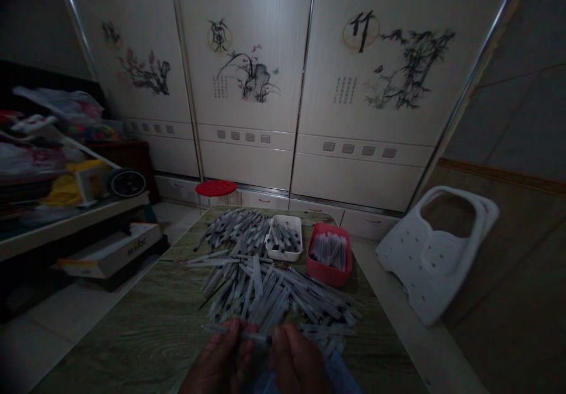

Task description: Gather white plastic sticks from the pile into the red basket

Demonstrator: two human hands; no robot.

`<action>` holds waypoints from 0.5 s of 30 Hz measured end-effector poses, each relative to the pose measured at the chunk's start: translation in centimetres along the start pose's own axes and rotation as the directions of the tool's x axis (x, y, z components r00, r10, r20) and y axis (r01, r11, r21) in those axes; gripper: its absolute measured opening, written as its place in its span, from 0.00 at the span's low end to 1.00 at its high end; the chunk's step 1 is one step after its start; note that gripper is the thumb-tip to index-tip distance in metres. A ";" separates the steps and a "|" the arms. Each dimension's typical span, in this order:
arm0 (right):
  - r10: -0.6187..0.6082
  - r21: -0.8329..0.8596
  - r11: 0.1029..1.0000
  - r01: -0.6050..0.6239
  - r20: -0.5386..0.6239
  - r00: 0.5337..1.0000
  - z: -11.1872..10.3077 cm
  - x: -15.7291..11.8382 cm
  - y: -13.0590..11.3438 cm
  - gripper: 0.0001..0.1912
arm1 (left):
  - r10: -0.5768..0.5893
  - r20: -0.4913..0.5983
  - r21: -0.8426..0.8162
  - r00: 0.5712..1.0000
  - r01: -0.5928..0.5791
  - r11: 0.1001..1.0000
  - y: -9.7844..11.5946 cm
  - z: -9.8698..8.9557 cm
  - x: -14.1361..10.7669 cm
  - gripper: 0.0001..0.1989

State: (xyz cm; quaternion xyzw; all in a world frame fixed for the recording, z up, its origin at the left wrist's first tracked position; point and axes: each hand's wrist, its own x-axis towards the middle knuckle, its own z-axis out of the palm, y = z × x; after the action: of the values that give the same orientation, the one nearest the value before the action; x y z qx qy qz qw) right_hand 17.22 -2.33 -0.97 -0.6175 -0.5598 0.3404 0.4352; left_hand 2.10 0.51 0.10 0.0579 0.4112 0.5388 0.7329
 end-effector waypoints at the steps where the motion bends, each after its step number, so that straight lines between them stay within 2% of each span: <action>1: -0.006 0.004 1.000 0.006 0.028 1.000 -0.4 0.1 -0.1 0.29 | -0.001 -0.010 -0.004 1.000 0.001 1.000 0.0 0.0 0.1 0.06; 5: -0.085 -0.066 0.993 0.097 0.164 0.983 -1.2 0.5 -0.1 0.22 | -0.016 -0.036 -0.025 0.999 0.015 1.000 0.1 -0.1 0.3 0.06; 9: -0.164 -0.146 0.972 0.182 0.129 0.978 -1.0 0.5 0.3 0.19 | -0.016 -0.050 -0.048 0.999 0.014 0.999 0.1 0.0 0.3 0.07; 15: -0.177 -0.174 0.963 0.203 0.156 0.972 -1.1 0.1 0.0 0.19 | -0.004 0.006 0.008 1.000 0.004 1.000 0.0 -0.2 0.4 0.09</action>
State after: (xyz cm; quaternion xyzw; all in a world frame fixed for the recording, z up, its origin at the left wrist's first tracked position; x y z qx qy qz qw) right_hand 18.23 -2.38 -0.55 -0.5741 -0.6754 0.2845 0.3651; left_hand 2.00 0.74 -0.22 0.0615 0.4111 0.5358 0.7349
